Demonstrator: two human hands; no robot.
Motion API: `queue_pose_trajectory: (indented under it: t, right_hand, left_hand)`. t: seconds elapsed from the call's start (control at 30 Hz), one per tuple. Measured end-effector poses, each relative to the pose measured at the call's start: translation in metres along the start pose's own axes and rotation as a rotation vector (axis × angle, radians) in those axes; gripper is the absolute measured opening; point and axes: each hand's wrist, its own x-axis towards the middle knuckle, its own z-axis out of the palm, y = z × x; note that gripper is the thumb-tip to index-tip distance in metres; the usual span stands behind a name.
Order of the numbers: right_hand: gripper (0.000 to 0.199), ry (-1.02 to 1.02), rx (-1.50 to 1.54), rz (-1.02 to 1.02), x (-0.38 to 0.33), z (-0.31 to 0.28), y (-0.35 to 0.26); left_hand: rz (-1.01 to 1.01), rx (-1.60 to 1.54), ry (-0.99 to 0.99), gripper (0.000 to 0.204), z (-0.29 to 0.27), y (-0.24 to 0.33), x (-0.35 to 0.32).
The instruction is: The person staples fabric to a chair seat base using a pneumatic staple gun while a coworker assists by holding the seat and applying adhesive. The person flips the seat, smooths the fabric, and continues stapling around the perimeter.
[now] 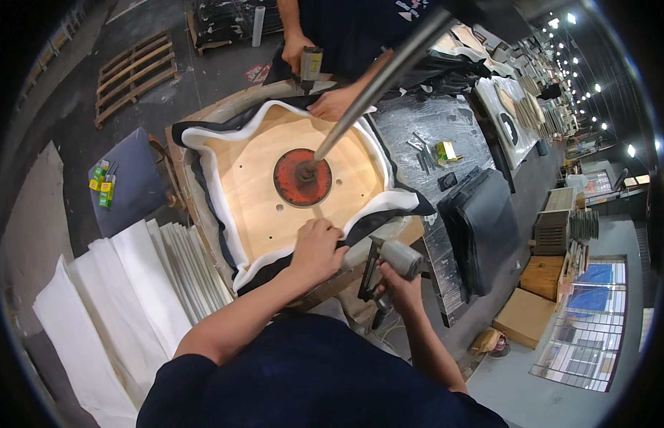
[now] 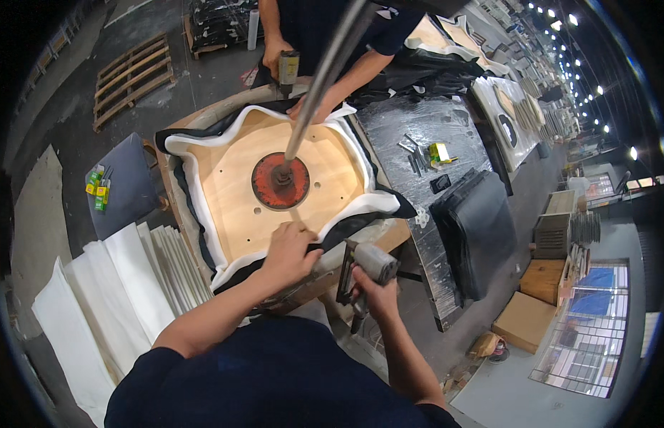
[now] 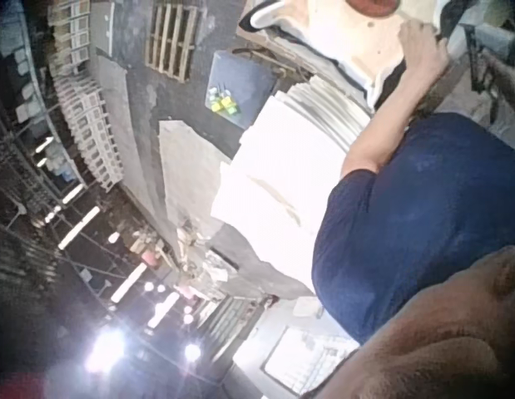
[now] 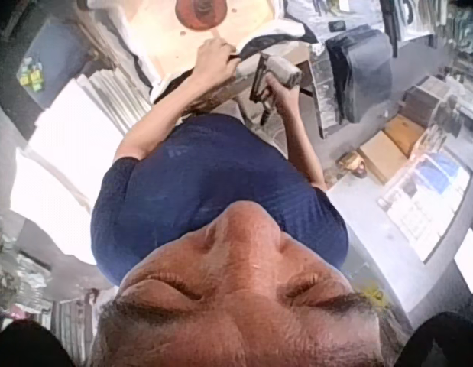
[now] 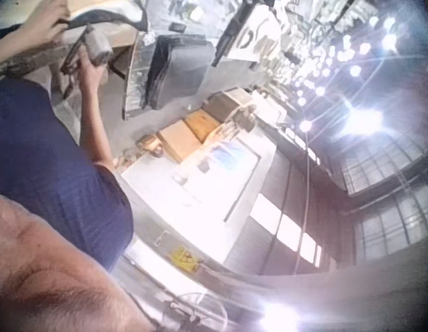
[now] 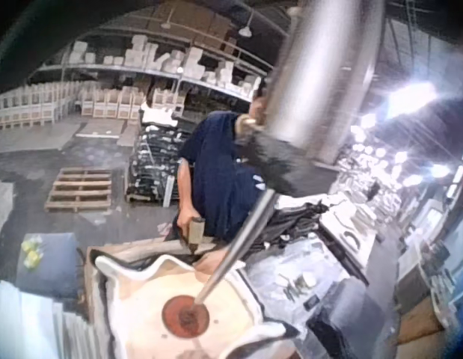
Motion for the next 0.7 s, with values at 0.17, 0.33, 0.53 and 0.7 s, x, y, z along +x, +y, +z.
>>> queue_pose_trajectory:
  t: [0.17,0.33,0.53,0.7]
  right_hand:
    - [0.05,-0.084,-0.09,0.001,0.034,-0.013,-0.022]
    - [0.061,-0.246,-0.266,-0.017,0.064,-0.015,-0.039]
    - [0.033,-0.321,-0.4,0.128,0.093,-0.002,-0.057]
    - [0.029,-0.322,-0.483,0.201,0.107,0.006,-0.061]
  left_hand:
    - [-0.003,0.137,0.048,0.044,0.055,-0.001,0.03]
    - [-0.04,0.214,0.033,0.041,0.063,-0.004,0.039]
    - [0.002,0.131,0.152,0.023,0.072,-0.012,0.039]
    - [-0.064,0.051,0.169,0.016,0.083,-0.015,0.041]
